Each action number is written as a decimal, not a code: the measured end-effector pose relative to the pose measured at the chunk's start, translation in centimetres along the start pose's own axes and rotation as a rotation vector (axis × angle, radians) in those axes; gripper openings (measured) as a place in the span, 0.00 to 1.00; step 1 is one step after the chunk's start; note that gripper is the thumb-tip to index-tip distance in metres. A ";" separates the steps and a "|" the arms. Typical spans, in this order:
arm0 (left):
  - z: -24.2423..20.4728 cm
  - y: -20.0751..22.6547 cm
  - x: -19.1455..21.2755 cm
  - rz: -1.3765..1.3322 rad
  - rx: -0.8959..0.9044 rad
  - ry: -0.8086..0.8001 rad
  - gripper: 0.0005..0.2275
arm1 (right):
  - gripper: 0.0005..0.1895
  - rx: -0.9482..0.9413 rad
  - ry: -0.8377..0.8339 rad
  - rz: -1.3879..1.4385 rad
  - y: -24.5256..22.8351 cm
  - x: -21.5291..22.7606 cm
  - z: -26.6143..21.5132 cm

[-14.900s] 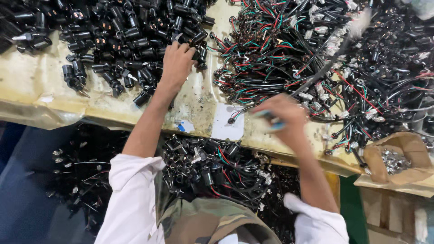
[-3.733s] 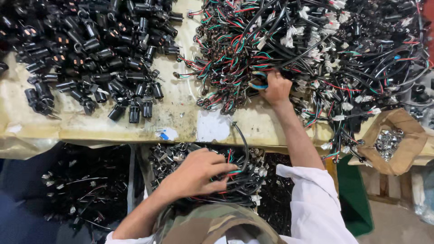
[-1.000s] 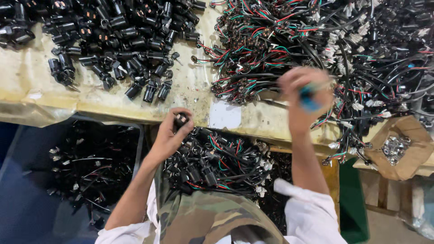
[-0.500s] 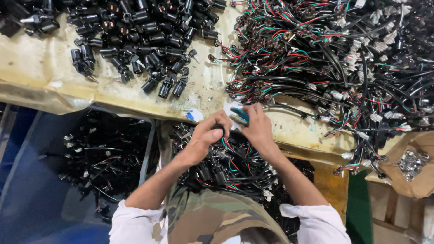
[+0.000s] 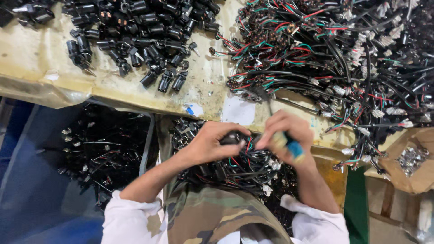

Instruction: The person repeatedly picks up black cylindrical components and wire bundles from a table, uses pliers to manipulate the wires, and places the assembled units into a bin below. The process is continuous and repetitive throughout the clip.

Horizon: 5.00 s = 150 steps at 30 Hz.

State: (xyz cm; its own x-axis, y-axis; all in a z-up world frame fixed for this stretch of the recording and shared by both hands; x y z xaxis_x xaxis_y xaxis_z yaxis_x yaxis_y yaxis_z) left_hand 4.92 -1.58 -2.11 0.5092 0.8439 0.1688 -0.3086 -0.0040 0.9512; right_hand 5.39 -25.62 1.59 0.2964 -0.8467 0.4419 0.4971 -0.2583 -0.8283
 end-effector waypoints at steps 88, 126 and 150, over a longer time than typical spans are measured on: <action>-2.1 0.9 -6.9 0.348 -0.240 0.003 0.16 | 0.31 -0.080 0.156 1.316 -4.1 -4.3 -3.9; 2.4 -4.2 2.6 0.055 -0.097 0.378 0.17 | 0.24 -0.362 -0.014 -0.683 11.5 -5.9 -2.3; 1.1 1.6 -1.6 0.297 -0.236 0.065 0.09 | 0.11 0.059 0.110 -0.061 -3.4 -1.3 -0.3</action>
State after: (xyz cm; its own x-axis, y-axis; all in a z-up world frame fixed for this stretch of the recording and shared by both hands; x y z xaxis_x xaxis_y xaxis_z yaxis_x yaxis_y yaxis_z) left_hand 4.46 -3.52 -0.63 0.3198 0.8570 0.4040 -0.6153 -0.1364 0.7764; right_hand 3.03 -23.83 3.77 0.1749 -0.8768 0.4479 0.5599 -0.2856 -0.7778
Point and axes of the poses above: each hand's wrist, its own z-axis towards the middle knuckle, its own x-axis out of the back of the hand, y = z × x, the point moved 1 cm from there along z, towards the middle knuckle
